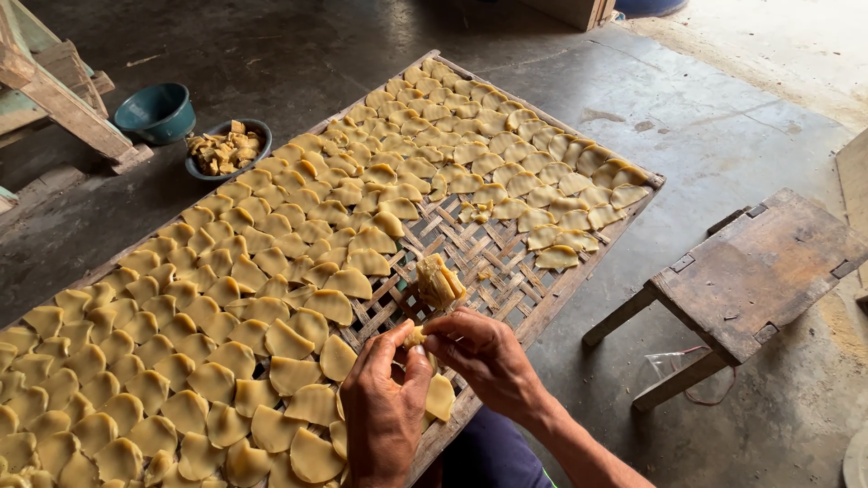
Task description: The person peels thin, yellowish fruit slices by hand, removing the outer skin and placing the peeled pieces into a metal bowl. The peeled slices are arranged on a large woven tray while the person continues the peeling process.
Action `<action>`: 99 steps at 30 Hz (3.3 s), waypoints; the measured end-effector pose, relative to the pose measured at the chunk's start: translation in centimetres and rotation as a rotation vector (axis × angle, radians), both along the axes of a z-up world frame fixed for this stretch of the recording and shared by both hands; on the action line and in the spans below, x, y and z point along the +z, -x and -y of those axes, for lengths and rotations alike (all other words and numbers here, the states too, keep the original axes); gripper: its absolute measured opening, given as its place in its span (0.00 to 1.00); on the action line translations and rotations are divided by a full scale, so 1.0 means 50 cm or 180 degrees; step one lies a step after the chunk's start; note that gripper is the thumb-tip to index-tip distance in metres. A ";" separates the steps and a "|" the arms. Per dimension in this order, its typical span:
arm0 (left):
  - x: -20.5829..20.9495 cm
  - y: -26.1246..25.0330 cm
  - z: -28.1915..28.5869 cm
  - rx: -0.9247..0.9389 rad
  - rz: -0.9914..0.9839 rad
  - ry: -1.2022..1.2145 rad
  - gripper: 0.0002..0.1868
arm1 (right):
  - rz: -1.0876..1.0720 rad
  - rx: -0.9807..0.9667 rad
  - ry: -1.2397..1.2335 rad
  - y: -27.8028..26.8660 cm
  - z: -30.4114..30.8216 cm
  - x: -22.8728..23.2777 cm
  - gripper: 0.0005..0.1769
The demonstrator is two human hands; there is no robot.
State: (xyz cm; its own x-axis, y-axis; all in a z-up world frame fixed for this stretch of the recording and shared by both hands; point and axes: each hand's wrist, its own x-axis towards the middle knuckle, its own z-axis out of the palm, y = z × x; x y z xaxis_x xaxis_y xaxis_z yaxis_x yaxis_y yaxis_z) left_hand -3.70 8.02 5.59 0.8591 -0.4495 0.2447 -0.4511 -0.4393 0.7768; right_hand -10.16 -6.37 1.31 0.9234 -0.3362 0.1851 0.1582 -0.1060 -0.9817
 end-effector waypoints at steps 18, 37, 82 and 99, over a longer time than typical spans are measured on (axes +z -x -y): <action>0.008 0.015 -0.021 0.0246 -0.0384 0.0346 0.22 | 0.0351 -0.0197 -0.0001 0.008 -0.041 0.037 0.10; -0.016 0.005 -0.043 -0.0146 -0.1318 0.1167 0.24 | 0.0025 0.0085 -0.0575 0.020 -0.046 0.047 0.11; 0.005 0.028 -0.055 0.0238 -0.1266 0.0997 0.23 | -0.0200 0.0192 -0.1405 0.014 -0.085 0.037 0.15; -0.137 -0.017 -0.128 0.0675 -0.2964 0.3731 0.19 | 0.0063 -0.0280 -0.3362 -0.023 -0.068 -0.008 0.07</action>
